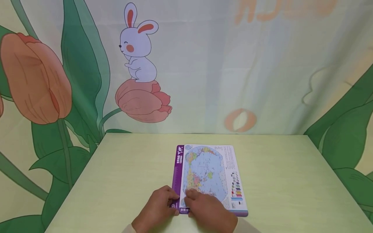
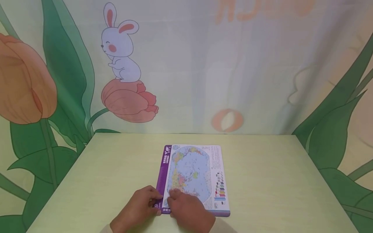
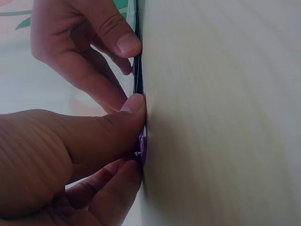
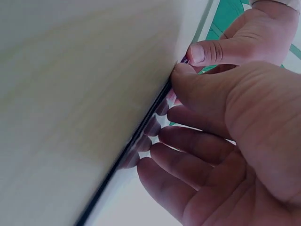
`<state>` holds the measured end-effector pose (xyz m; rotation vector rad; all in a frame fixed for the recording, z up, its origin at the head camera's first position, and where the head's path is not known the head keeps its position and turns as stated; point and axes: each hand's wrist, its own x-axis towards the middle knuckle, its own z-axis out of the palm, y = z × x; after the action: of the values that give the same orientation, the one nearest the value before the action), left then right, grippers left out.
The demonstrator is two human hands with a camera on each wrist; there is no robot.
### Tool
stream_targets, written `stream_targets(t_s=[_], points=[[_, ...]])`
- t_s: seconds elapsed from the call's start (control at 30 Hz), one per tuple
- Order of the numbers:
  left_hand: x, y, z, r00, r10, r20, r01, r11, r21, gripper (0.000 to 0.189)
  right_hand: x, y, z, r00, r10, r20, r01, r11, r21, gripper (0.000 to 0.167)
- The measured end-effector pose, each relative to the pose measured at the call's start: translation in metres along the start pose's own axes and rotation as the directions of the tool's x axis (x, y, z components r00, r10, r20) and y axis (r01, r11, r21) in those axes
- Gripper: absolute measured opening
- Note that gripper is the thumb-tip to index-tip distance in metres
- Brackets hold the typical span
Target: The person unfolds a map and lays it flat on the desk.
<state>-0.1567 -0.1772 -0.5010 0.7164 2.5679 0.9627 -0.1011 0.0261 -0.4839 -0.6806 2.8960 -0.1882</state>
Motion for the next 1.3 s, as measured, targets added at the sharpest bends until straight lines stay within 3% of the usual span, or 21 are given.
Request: stream_targets(t_s=[0.23,0.47,0.7,1.03,1.3], points=[[0.0,0.0,0.0,1.0,0.015,-0.012,-0.015,0.999,0.037,0.037,-0.003,-0.004,-0.006,0.999,-0.001,0.05,0.003,0.999,-0.034,0.038],[-0.001,-0.001,0.0,0.996,0.077,-0.035,-0.074,0.994,0.076,0.036,-0.013,-0.001,-0.003,0.992,-0.122,-0.027,0.114,0.97,-0.214,0.032],[-0.001,-0.003,0.002,0.993,0.113,-0.043,-0.108,0.99,0.091,0.036,-0.022,0.002,-0.003,0.99,-0.139,-0.012,0.131,0.96,-0.246,0.047],[-0.002,0.0,0.0,0.998,0.069,-0.012,-0.069,0.996,0.062,0.037,-0.038,0.018,0.0,0.984,-0.167,-0.062,0.14,0.939,-0.313,0.046],[0.0,0.003,0.0,1.0,0.015,0.007,-0.016,0.999,0.052,0.036,-0.054,0.035,-0.004,0.993,-0.1,-0.061,0.082,0.965,-0.249,0.043]])
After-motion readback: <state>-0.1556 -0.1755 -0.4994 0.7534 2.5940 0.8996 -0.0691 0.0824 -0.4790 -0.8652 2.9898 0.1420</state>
